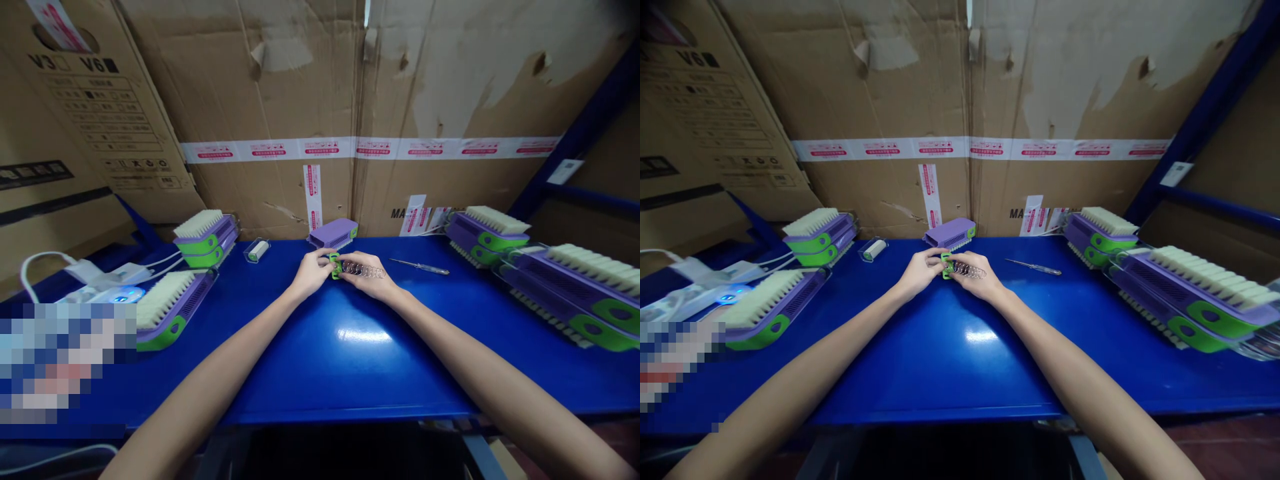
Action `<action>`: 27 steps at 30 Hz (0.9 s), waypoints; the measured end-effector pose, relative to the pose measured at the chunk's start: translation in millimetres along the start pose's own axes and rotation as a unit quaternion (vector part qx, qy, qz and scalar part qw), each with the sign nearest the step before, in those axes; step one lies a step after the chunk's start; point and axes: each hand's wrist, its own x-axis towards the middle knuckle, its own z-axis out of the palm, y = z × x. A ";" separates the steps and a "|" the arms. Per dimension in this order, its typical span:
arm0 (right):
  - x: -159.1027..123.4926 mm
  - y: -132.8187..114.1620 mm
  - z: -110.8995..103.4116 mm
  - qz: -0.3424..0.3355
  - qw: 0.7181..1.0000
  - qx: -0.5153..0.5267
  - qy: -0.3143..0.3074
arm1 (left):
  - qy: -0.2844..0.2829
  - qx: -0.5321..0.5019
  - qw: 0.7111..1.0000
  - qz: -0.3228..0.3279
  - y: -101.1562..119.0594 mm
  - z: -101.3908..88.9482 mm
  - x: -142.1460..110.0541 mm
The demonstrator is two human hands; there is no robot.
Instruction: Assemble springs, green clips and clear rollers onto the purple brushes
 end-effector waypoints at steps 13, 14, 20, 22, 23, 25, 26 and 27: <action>-0.2 -1.4 1.6 0.046 0.998 0.015 0.035 | -0.041 -0.012 0.999 0.007 6.8 0.5 -2.1; -0.4 -1.7 1.9 0.048 0.998 0.020 0.035 | -0.047 -0.013 0.999 0.006 7.1 0.5 -2.3; -1.7 -0.4 1.8 0.041 0.998 0.054 0.013 | -0.048 0.013 0.999 0.003 5.1 -1.3 0.1; -1.9 1.1 -0.1 0.027 0.999 0.034 -0.012 | -0.045 0.024 0.999 -0.003 4.1 -2.8 1.2; -1.8 1.7 -1.3 0.014 0.999 0.015 -0.028 | -0.044 0.028 0.999 -0.006 3.7 -3.4 1.5; -1.5 2.1 -3.6 -0.004 0.999 -0.019 -0.046 | -0.044 0.031 0.999 -0.009 3.3 -3.8 1.5; -1.3 1.9 -4.5 -0.008 0.998 -0.030 -0.049 | -0.044 0.030 0.999 -0.010 3.2 -3.5 1.2; -1.1 1.4 -5.2 -0.009 0.998 -0.039 -0.049 | -0.044 0.028 0.999 -0.010 3.2 -3.0 0.8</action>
